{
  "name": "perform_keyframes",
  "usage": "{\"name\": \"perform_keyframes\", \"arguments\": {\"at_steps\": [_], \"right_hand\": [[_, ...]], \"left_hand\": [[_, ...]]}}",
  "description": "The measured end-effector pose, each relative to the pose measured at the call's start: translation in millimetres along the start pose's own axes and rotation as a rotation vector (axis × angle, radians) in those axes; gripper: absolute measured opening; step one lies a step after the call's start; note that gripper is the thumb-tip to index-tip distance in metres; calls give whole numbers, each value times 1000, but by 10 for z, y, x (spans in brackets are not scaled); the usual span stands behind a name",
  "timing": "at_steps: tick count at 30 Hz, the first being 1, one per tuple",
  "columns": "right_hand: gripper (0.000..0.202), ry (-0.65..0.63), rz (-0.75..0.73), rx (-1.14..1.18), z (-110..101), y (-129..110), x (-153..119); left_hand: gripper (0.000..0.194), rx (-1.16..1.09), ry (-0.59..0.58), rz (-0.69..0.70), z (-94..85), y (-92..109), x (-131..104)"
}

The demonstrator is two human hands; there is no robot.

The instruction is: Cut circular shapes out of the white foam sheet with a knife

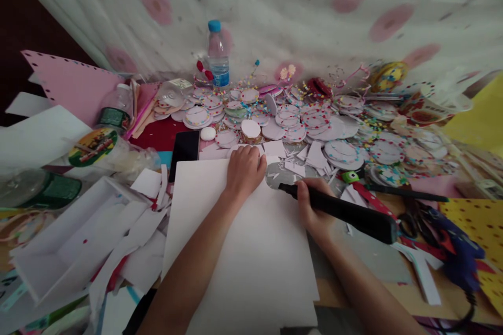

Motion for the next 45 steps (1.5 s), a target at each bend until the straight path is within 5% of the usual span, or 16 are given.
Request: {"name": "perform_keyframes", "arguments": {"at_steps": [10, 17, 20, 23, 27, 30, 40, 45], "right_hand": [[16, -5, 36, 33, 7, 6, 53], [22, 287, 231, 239, -385, 350, 125], [27, 166, 340, 409, -326, 528, 269], [32, -84, 409, 481, -129, 607, 340], [37, -422, 598, 495, 211, 706, 151], [38, -544, 636, 550, 369, 654, 40], [37, -455, 533, 618, 350, 493, 146], [36, -419, 632, 596, 388, 618, 68]], "left_hand": [[16, -62, 34, 7, -55, 11, -4], [15, -108, 43, 14, -47, -17, 3], [15, -135, 60, 21, -79, -27, 8], [15, -143, 75, 25, -129, -33, 16], [13, -140, 83, 17, -147, -65, 27], [14, -138, 78, 9, -109, -95, 30], [13, -139, 64, -12, -62, -134, 33], [13, -133, 55, -16, -44, -135, 32]]}}
Point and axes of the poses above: each hand's wrist, its own x-axis towards the middle knuckle, its own z-axis out of the palm, y = z × x, the point moved 10 cm from there along x, towards the middle knuckle, and after that the axes turned 11 degrees about -x, right-handed, at the moved point
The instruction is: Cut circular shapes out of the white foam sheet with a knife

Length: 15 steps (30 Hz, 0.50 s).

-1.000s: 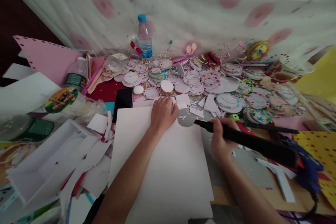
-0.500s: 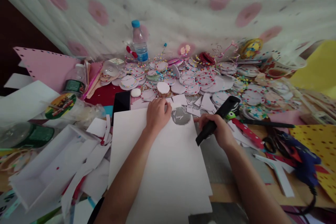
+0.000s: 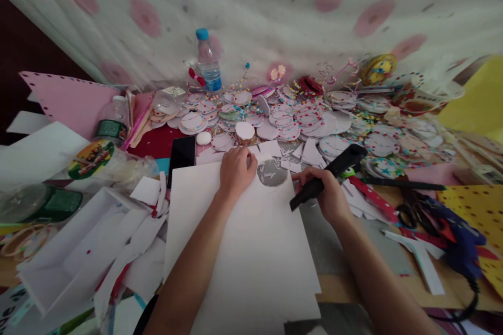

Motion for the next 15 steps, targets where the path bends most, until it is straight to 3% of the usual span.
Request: {"name": "perform_keyframes", "arguments": {"at_steps": [6, 11, 15], "right_hand": [[36, 179, -182, -212, -147, -168, -57], [39, 20, -134, -45, 32, -129, -129], [31, -128, -266, -175, 232, -238, -347]], "left_hand": [[12, 14, -10, -7, 33, -22, -14], [14, 25, -15, -23, 23, -30, -21], [13, 21, -17, -39, 13, -35, -31]]}}
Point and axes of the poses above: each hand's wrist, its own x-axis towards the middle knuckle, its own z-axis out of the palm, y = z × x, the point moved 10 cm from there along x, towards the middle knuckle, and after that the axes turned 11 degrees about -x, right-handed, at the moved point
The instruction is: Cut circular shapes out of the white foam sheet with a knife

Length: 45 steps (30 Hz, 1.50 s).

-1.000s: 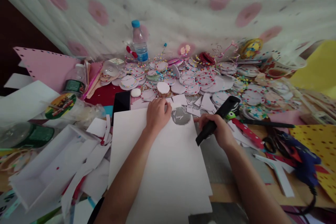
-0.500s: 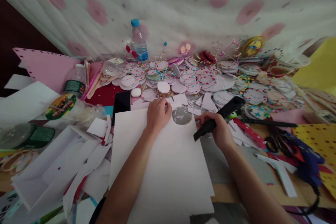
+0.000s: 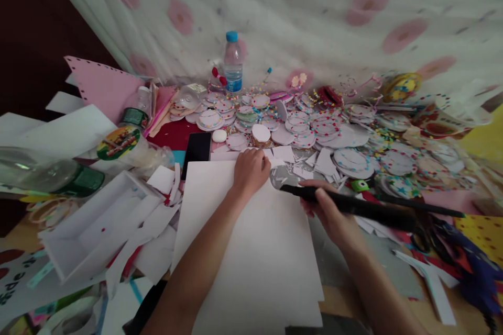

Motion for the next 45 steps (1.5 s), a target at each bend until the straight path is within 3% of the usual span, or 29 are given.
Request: {"name": "perform_keyframes", "arguments": {"at_steps": [4, 9, 14, 22, 40, 45], "right_hand": [[24, -13, -154, -350, 130, -185, -301], [18, 101, -165, -490, 259, -136, -575], [16, 197, -171, -530, 335, -94, -632], [15, 154, -214, -582, 382, -144, -632], [8, 278, -252, -532, 464, -181, -710], [14, 197, -381, -549, 525, -263, -700]], "left_hand": [[12, -15, -4, -9, 5, -11, -9], [12, -24, -20, -6, 36, -24, -15], [11, -28, -20, -6, 34, -26, -19], [11, -34, -18, -15, 35, -35, -21], [11, -17, -4, -6, 34, -32, -28], [12, -7, -1, -4, 29, -29, -27]]}}
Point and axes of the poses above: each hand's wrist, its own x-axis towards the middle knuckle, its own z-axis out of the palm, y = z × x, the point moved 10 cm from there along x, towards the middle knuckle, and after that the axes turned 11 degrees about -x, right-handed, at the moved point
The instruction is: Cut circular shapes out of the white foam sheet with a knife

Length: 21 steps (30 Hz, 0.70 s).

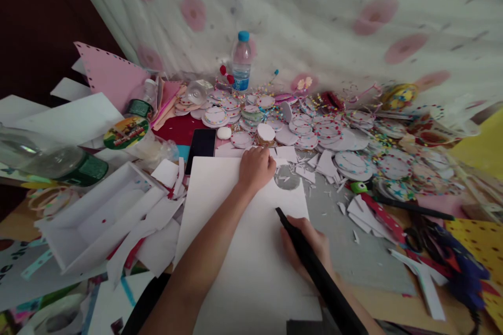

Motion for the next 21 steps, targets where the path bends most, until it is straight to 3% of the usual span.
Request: {"name": "perform_keyframes", "arguments": {"at_steps": [4, 21], "right_hand": [[22, -41, -85, 22, 4, -23, 19], [17, -18, 0, 103, 5, 8, -56]], "left_hand": [[12, 1, -2, -6, 1, 2, 9], [11, -9, -3, -2, 5, -9, 18]]}}
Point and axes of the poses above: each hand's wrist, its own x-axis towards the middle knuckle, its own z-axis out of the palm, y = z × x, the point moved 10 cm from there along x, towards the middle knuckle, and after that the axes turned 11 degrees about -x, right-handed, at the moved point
